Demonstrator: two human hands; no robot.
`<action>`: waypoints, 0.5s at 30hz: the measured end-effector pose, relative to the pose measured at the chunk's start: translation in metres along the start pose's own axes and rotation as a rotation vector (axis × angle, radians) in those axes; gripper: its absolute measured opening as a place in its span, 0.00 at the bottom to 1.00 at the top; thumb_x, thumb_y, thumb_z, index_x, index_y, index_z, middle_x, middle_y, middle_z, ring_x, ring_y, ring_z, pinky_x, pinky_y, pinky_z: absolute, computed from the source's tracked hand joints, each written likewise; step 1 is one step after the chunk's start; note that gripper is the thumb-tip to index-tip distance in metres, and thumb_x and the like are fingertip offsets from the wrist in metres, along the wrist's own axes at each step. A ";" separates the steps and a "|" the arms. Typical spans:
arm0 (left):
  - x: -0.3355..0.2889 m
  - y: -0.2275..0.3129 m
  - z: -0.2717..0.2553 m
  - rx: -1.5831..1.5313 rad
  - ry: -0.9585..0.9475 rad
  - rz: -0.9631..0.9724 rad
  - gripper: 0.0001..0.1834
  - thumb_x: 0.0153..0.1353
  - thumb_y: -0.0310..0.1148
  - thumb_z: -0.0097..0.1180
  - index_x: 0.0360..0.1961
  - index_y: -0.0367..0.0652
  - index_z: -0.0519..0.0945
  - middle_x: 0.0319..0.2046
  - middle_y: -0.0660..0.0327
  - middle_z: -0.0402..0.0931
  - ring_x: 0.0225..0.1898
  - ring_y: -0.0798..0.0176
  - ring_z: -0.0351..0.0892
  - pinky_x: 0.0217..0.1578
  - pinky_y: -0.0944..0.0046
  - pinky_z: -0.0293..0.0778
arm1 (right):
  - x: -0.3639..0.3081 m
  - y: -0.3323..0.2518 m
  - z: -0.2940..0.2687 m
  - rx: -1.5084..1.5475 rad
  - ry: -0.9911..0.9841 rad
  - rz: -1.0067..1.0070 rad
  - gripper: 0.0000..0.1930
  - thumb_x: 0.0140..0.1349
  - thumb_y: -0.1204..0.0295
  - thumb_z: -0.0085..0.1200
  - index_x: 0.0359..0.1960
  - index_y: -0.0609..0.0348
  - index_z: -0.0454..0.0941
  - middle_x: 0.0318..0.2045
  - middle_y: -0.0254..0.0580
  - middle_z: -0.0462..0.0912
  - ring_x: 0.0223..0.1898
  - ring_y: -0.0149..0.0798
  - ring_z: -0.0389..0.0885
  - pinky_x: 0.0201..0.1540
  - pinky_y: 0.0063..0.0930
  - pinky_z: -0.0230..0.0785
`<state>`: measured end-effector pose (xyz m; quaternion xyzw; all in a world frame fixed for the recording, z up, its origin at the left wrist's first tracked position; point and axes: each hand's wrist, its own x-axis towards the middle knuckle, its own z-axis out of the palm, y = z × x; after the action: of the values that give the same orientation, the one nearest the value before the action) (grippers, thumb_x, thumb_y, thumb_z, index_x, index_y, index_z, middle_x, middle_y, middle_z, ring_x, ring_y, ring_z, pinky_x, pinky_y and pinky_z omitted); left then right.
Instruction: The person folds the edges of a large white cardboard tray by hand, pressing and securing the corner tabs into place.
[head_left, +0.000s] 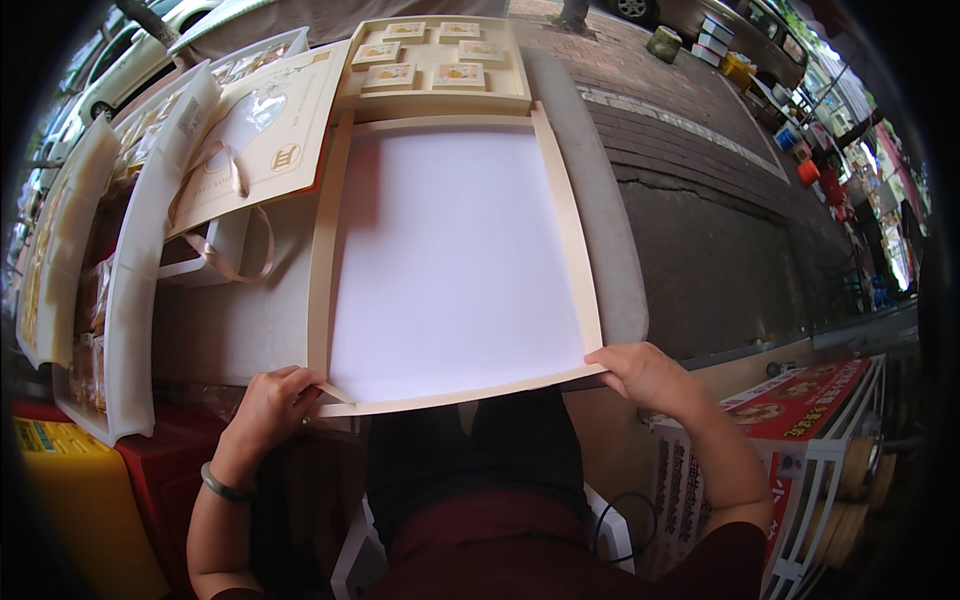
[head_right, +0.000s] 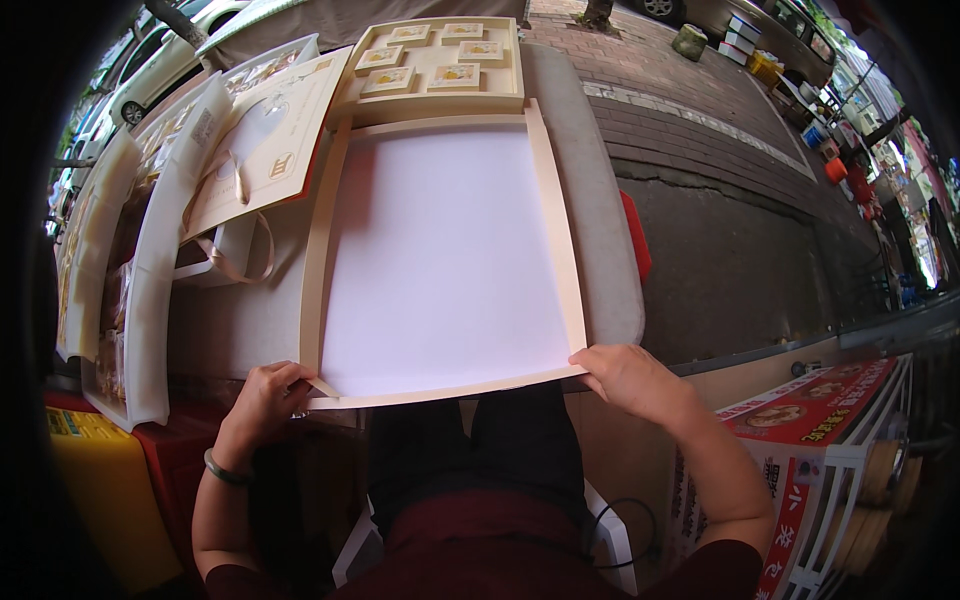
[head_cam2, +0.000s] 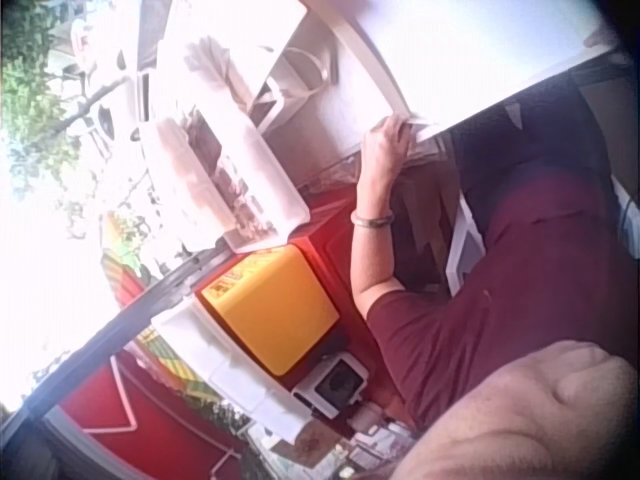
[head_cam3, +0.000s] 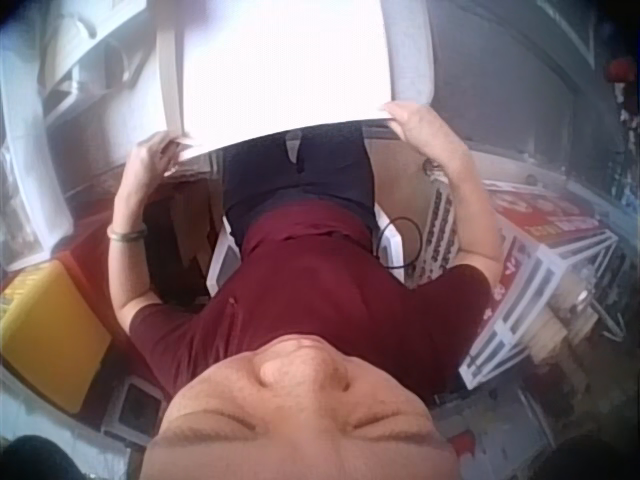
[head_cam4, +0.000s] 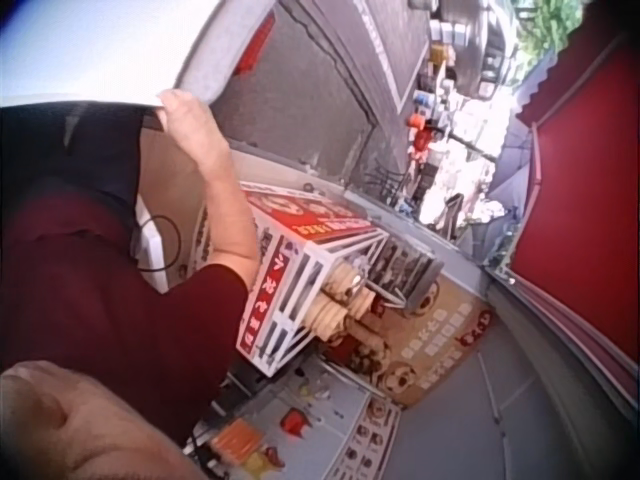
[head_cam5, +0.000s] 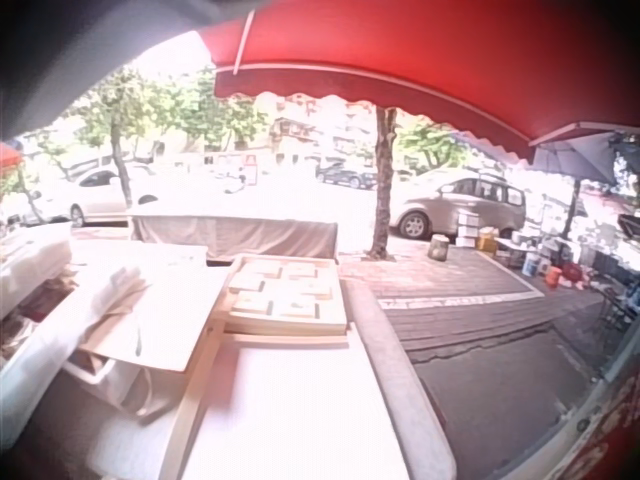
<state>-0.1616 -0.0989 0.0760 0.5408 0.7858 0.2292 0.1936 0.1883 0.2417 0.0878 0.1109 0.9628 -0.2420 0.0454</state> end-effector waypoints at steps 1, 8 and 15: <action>0.002 0.001 0.000 -0.006 -0.011 -0.021 0.06 0.57 0.22 0.61 0.37 0.38 0.83 0.31 0.50 0.84 0.32 0.44 0.84 0.34 0.53 0.80 | 0.001 0.003 -0.003 0.022 -0.002 0.005 0.10 0.62 0.74 0.61 0.44 0.61 0.78 0.36 0.51 0.84 0.39 0.56 0.84 0.43 0.44 0.77; -0.005 -0.001 -0.004 0.014 0.023 -0.002 0.07 0.56 0.23 0.63 0.36 0.41 0.85 0.32 0.53 0.84 0.31 0.47 0.84 0.34 0.55 0.81 | 0.023 0.004 -0.008 0.194 -0.096 0.109 0.05 0.63 0.73 0.60 0.36 0.63 0.81 0.32 0.55 0.83 0.35 0.59 0.82 0.39 0.42 0.74; -0.005 -0.011 0.000 0.073 0.070 0.103 0.09 0.55 0.22 0.64 0.38 0.42 0.86 0.31 0.55 0.83 0.30 0.48 0.84 0.33 0.56 0.81 | 0.016 -0.001 -0.009 0.247 -0.089 0.211 0.06 0.63 0.76 0.58 0.41 0.63 0.83 0.30 0.54 0.84 0.32 0.53 0.84 0.39 0.37 0.75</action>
<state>-0.1680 -0.1070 0.0698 0.5791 0.7710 0.2287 0.1340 0.1722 0.2478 0.0937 0.2054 0.9058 -0.3569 0.0995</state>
